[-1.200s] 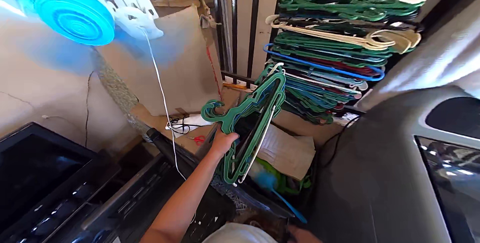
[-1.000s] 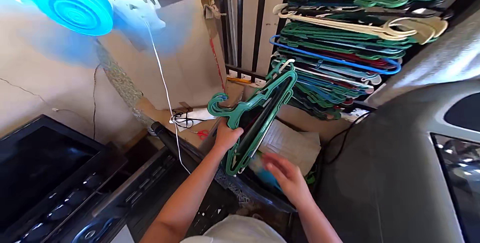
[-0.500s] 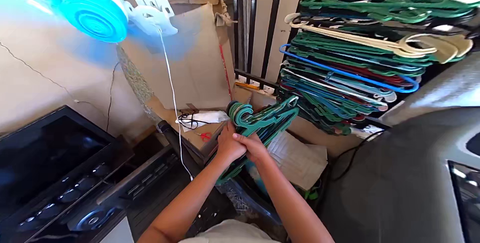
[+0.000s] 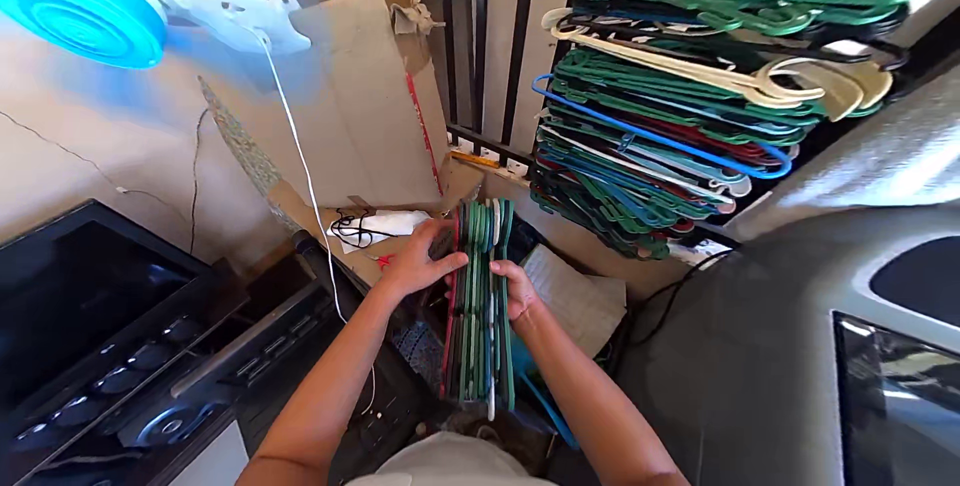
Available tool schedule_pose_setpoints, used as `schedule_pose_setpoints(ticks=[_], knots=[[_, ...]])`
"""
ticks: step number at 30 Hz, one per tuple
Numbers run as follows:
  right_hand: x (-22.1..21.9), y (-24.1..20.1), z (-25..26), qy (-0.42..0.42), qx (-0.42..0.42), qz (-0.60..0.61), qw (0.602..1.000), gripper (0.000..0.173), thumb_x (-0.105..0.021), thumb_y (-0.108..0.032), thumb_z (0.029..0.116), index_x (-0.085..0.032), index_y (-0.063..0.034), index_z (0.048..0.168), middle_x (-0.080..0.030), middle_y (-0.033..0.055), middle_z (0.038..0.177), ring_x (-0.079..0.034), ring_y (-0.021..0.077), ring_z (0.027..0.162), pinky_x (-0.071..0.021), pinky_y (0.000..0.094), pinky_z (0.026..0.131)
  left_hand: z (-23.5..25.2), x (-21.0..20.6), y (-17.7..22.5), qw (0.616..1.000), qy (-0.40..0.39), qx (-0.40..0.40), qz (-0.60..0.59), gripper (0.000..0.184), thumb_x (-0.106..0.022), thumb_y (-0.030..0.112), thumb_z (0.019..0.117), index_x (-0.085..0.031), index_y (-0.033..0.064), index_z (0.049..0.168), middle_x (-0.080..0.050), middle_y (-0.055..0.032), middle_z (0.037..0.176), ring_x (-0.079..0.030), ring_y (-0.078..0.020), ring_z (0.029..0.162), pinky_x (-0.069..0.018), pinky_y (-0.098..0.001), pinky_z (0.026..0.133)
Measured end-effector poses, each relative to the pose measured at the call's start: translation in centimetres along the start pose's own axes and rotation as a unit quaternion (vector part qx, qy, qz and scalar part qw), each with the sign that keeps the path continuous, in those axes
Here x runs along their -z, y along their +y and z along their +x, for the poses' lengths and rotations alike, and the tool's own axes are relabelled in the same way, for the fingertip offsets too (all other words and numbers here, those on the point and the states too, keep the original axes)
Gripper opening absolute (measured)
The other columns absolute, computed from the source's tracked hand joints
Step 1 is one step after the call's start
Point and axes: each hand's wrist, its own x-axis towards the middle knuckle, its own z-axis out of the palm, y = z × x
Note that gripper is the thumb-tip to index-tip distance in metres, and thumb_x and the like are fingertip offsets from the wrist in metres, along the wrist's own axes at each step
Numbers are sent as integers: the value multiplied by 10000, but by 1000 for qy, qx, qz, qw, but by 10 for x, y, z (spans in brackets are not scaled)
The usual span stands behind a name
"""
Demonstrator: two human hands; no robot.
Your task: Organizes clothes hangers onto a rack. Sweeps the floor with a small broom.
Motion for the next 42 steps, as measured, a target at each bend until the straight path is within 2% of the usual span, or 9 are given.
schedule_pose_setpoints(ticks=[5,13,17,20,25,29,32,35,42], knots=[[-3,-12,1,-138,-110,-43,983,513,-869,-382,752,-704,-88,1140,-751,142,1091,-740,283,1025,-609,465,919,6,-3,14,988,-71,-83,-105,553,-825,327,801,-630,-48,1156,-710,23,982,-650,58,916,-549,-165,867],[-11,-32,-5,-181,-149,-80,969,348,-806,-409,784,-739,-166,1023,-769,59,965,-758,186,884,-639,359,782,16,9,38,961,-233,-142,-36,747,-760,637,799,-671,-33,1116,-712,61,912,-622,107,828,-525,-135,836],[-24,-55,-13,-125,-152,-167,966,325,-818,-358,739,-699,-233,1015,-771,-46,939,-744,65,872,-623,258,781,20,5,43,948,-235,-212,-29,969,-729,634,847,-479,-92,1439,-596,-118,1432,-475,-71,1393,-359,-281,1191],[-44,-82,-17,-46,-160,-314,935,326,-667,-324,903,-580,-158,1169,-743,-51,1011,-723,54,936,-612,264,846,23,5,50,956,-203,-206,-38,849,-730,535,869,-512,-98,1391,-606,-126,1378,-499,-54,1337,-383,-252,1156],[-93,-120,-23,150,-74,-663,730,689,-637,-346,1023,-376,34,1536,-582,280,1372,-600,334,1221,-454,475,1066,31,12,83,994,-92,-55,21,584,-711,350,909,-591,-54,1314,-680,-160,1192,-638,-147,1096,-505,-360,1003],[-94,-149,-30,148,-62,-773,613,1098,-781,-506,875,-160,7,1620,-569,310,1386,-590,440,1249,-457,610,1053,43,7,112,993,-23,-39,113,629,-711,449,943,-602,-33,1333,-657,-219,1263,-607,-307,1229,-446,-525,1077],[-103,-146,-32,183,-43,-854,486,1281,-867,-591,732,-134,-76,1647,-449,269,1532,-435,456,1407,-305,685,1132,55,-3,129,978,77,-108,160,582,-711,535,919,-710,-5,1136,-667,-215,1233,-590,-350,1242,-409,-572,1097],[-97,-142,-25,248,76,-881,396,1191,-895,-499,730,-253,-10,1606,-564,283,1389,-498,467,1335,-279,699,1131,66,-7,146,947,125,-194,223,622,-649,618,920,-738,22,1070,-680,-212,1218,-582,-370,1269,-337,-572,1166],[-88,-178,-16,322,393,-827,241,634,-831,-211,699,-639,77,1229,-696,276,1112,-662,471,1084,-476,644,931,99,-7,189,884,198,-333,263,819,-659,614,907,-582,-52,1377,-438,-261,1555,-336,-367,1508,-150,-500,1258]])
